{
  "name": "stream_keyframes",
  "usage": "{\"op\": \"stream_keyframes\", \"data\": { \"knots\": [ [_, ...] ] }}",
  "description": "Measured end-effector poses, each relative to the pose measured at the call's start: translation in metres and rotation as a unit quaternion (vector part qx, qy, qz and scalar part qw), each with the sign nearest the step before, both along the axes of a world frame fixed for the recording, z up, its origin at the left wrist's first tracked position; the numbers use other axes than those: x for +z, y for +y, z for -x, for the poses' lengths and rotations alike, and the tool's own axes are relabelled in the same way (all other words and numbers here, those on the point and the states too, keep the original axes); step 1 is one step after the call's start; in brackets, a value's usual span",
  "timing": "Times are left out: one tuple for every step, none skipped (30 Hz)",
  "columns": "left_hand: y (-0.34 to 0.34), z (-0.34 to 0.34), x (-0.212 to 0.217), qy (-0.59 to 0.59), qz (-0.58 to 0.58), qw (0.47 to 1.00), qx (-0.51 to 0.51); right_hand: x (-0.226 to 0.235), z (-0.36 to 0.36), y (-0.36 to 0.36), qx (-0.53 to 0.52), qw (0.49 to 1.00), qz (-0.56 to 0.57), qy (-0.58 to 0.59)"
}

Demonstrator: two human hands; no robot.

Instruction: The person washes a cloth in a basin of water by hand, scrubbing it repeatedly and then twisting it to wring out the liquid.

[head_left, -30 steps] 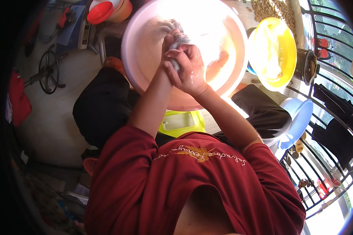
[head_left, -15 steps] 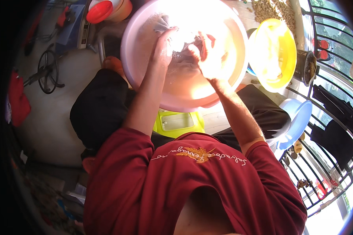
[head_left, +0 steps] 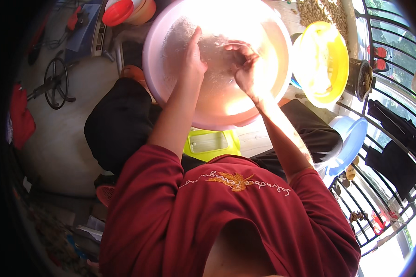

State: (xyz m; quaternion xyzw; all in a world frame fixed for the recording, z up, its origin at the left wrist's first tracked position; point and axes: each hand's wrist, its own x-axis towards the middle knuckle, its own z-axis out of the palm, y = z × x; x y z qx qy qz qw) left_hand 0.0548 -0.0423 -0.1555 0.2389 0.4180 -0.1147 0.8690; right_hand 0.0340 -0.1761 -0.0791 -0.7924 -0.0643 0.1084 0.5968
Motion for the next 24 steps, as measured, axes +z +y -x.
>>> {"op": "stream_keyframes", "data": {
  "knots": [
    [-0.011, -0.002, 0.047, 0.098, -0.095, 0.99, -0.013, -0.002, 0.008, 0.005, 0.005, 0.996, 0.016, -0.084],
    [-0.006, 0.002, 0.038, -0.002, 0.043, 0.999, -0.014, 0.014, 0.017, 0.012, 0.026, 0.99, 0.045, -0.132],
    [-0.005, 0.008, 0.035, -0.073, 0.104, 0.991, -0.049, 0.026, 0.025, 0.017, 0.057, 0.975, 0.09, -0.193],
    [-0.003, 0.013, 0.039, -0.138, 0.13, 0.98, -0.069, 0.033, 0.033, 0.022, 0.087, 0.954, 0.135, -0.253],
    [-0.005, 0.017, 0.04, -0.187, 0.133, 0.971, -0.065, 0.034, 0.041, 0.029, 0.083, 0.943, 0.133, -0.293],
    [-0.006, 0.02, 0.041, -0.239, 0.137, 0.959, -0.068, 0.034, 0.045, 0.035, 0.078, 0.931, 0.131, -0.331],
    [-0.005, 0.024, 0.041, -0.275, 0.143, 0.949, -0.059, 0.033, 0.048, 0.039, 0.084, 0.928, 0.141, -0.335],
    [-0.005, 0.026, 0.037, -0.304, 0.161, 0.938, -0.047, 0.031, 0.047, 0.041, 0.073, 0.932, 0.136, -0.327],
    [-0.004, 0.032, 0.033, -0.335, 0.18, 0.924, -0.039, 0.028, 0.044, 0.043, 0.062, 0.937, 0.131, -0.319],
    [-0.005, 0.035, 0.025, -0.357, 0.21, 0.909, -0.031, 0.024, 0.039, 0.044, 0.052, 0.941, 0.127, -0.31],
    [-0.007, 0.035, 0.013, -0.373, 0.248, 0.894, -0.021, 0.019, 0.034, 0.044, 0.054, 0.938, 0.13, -0.317],
    [-0.011, 0.035, -0.001, -0.387, 0.287, 0.876, -0.016, 0.007, 0.027, 0.043, 0.029, 0.933, 0.127, -0.336],
    [-0.016, 0.035, -0.016, -0.392, 0.319, 0.863, -0.009, -0.004, 0.021, 0.043, -0.003, 0.95, 0.085, -0.299],
    [-0.02, 0.034, -0.024, -0.382, 0.337, 0.86, -0.002, -0.012, 0.016, 0.042, -0.037, 0.963, 0.047, -0.263],
    [-0.027, 0.029, -0.031, -0.341, 0.299, 0.891, 0.028, -0.014, 0.01, 0.039, -0.058, 0.974, 0.036, -0.217],
    [-0.035, 0.024, -0.035, -0.297, 0.259, 0.918, 0.053, -0.018, 0.003, 0.036, -0.08, 0.982, 0.025, -0.171],
    [-0.037, 0.017, -0.016, -0.179, 0.184, 0.965, 0.048, -0.035, -0.004, 0.032, -0.102, 0.986, -0.025, -0.13],
    [-0.039, 0.012, 0.002, -0.059, 0.104, 0.992, 0.04, -0.046, -0.013, 0.019, -0.098, 0.991, 0.022, -0.086],
    [-0.035, 0.014, 0.012, -0.076, 0.063, 0.994, 0.047, -0.059, -0.021, 0.002, -0.085, 0.994, 0.055, -0.038],
    [-0.035, 0.014, 0.032, -0.102, -0.043, 0.993, 0.041, -0.061, -0.027, -0.009, -0.077, 0.992, 0.096, 0.007],
    [-0.026, 0.01, 0.019, -0.127, -0.093, 0.987, -0.012, -0.063, -0.027, -0.014, -0.077, 0.99, 0.118, 0.009],
    [-0.02, 0.007, 0.017, -0.144, -0.087, 0.986, -0.013, -0.064, -0.026, -0.018, -0.074, 0.987, 0.14, 0.012],
    [-0.013, 0.003, 0.018, -0.163, -0.081, 0.983, -0.013, -0.063, -0.022, -0.019, -0.061, 0.984, 0.169, -0.011],
    [-0.009, -0.001, 0.024, -0.175, -0.018, 0.984, 0.037, -0.062, -0.015, -0.02, -0.048, 0.978, 0.2, -0.033]
  ]
}}
